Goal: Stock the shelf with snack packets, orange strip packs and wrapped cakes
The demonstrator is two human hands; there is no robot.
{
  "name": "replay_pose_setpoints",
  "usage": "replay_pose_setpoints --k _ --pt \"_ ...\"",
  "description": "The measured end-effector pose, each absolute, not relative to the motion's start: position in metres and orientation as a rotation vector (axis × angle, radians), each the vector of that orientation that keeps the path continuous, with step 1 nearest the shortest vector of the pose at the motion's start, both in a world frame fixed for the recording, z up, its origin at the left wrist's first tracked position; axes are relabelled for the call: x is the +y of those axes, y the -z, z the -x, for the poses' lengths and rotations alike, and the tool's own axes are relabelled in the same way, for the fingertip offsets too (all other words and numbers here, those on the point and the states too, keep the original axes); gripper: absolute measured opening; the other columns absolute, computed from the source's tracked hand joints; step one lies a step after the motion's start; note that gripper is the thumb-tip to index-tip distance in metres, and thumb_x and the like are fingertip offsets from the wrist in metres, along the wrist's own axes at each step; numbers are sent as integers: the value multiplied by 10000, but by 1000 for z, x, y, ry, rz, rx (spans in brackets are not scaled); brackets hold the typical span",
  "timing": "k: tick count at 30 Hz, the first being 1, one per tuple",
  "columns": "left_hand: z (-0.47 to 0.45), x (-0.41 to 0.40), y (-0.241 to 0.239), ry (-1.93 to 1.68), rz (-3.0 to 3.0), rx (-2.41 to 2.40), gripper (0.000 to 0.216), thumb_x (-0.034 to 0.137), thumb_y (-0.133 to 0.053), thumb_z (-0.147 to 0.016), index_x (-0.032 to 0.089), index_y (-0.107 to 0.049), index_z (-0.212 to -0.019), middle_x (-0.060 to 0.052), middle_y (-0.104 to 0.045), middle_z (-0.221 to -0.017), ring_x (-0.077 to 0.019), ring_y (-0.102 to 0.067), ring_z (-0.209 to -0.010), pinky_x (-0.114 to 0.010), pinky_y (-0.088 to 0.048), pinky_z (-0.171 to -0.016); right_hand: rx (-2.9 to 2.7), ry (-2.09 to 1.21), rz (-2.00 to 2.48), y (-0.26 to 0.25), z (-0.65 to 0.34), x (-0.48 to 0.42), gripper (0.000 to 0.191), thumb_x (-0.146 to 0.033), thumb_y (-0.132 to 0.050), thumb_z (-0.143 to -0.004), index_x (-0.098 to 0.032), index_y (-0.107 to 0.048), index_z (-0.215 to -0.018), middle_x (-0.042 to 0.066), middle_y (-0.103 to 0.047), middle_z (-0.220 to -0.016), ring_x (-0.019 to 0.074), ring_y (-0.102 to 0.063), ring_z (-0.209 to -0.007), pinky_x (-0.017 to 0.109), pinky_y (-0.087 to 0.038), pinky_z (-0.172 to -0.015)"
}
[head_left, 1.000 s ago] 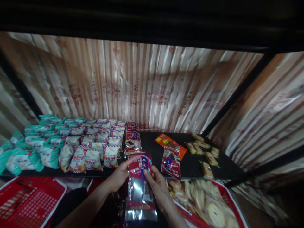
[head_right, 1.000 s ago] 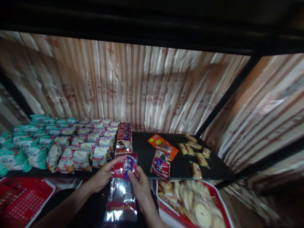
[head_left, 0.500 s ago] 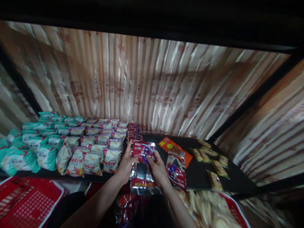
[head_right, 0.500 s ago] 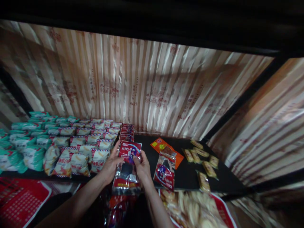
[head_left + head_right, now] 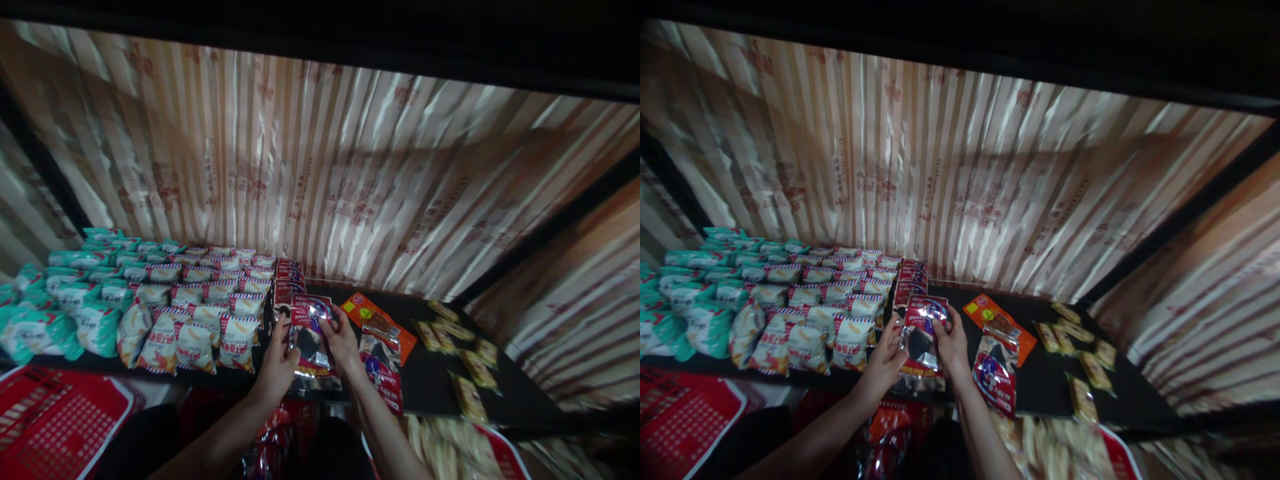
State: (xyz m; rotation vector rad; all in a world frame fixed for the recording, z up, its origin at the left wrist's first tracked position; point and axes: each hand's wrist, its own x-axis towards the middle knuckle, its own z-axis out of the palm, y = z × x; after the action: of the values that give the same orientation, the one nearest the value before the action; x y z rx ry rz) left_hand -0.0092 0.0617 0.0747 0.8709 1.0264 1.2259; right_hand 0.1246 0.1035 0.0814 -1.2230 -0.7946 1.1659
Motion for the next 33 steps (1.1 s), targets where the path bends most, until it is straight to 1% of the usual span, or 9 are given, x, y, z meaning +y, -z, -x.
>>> replay_pose_setpoints --k 2,5,8,11,14,19,25,28,33 --pt "9 58 -69 -1235 -922 1037 698 129 -587 -712 250 -371 -1365 -92 -503 -1341 -211 -546 -1124 -315 -436 -930 -834 -1144 1237 -84 -125 112 819 -453 -740 -587 -244 -383 -1294 -27 -680 -736 157 -596 -526 275 -470 -493" --pt "11 56 -64 -1291 -971 1088 555 132 -602 -695 234 -525 -1235 -72 -529 -1310 -242 -471 -1211 -341 -403 -982 -940 -1051 1278 -82 -124 127 774 -405 -696 -645 -236 -386 -1334 -15 -683 -762 168 -611 -581 292 -487 -549" --pt "15 59 -60 -1318 -975 1174 455 117 -594 -673 213 -598 -1118 -75 -564 -1238 -247 -490 -1177 -361 -414 -969 -1074 -909 1339 -73 -122 141 709 -364 -655 -683 -225 -418 -1336 -1 -688 -790 180 -625 -653 312 -499 -628" --pt "20 64 -55 -1288 -1023 1298 436 106 -567 -669 202 -607 -1093 -76 -575 -1179 -232 -525 -1114 -369 -419 -959 -1211 -790 1388 -64 -121 153 598 -338 -612 -716 -214 -487 -1288 13 -697 -861 179 -633 -739 317 -497 -713" --pt "22 70 -55 -1280 -1135 1417 418 104 -542 -669 175 -618 -1073 -97 -567 -1160 -235 -520 -1105 -374 -396 -984 -1320 -698 1458 -61 -117 164 467 -317 -576 -744 -208 -567 -1197 32 -694 -951 180 -631 -820 319 -486 -778" --pt "23 76 -58 -1255 -1274 1497 416 121 -503 -696 131 -607 -1099 -134 -537 -1189 -247 -498 -1131 -386 -363 -1023 -1427 -628 1583 -65 -110 178 368 -259 -537 -778 -194 -603 -1134 45 -698 -951 181 -643 -822 317 -489 -784" --pt "25 81 -49 -1226 -1318 1582 399 126 -513 -686 175 -632 -1064 -99 -536 -1173 -251 -474 -1138 -395 -342 -1046 -1590 -481 1703 -66 -109 179 351 -228 -519 -800 -211 -612 -1137 59 -705 -952 204 -654 -858 312 -488 -778" --pt "26 81 -46 -1181 -1381 1606 412 124 -499 -691 152 -629 -1081 -117 -526 -1155 -253 -480 -1119 -392 -355 -1034 -1643 -417 1739 -62 -109 175 368 -254 -499 -820 -181 -608 -1163 90 -707 -945 232 -650 -870 333 -492 -773" --pt "26 77 -43 -1157 -1362 1597 430 133 -524 -680 204 -631 -1091 -90 -522 -1141 -252 -479 -1122 -376 -367 -1019 -1667 -378 1667 -54 -109 172 377 -275 -467 -837 -177 -606 -1174 93 -679 -1083 230 -623 -975 350 -475 -855"
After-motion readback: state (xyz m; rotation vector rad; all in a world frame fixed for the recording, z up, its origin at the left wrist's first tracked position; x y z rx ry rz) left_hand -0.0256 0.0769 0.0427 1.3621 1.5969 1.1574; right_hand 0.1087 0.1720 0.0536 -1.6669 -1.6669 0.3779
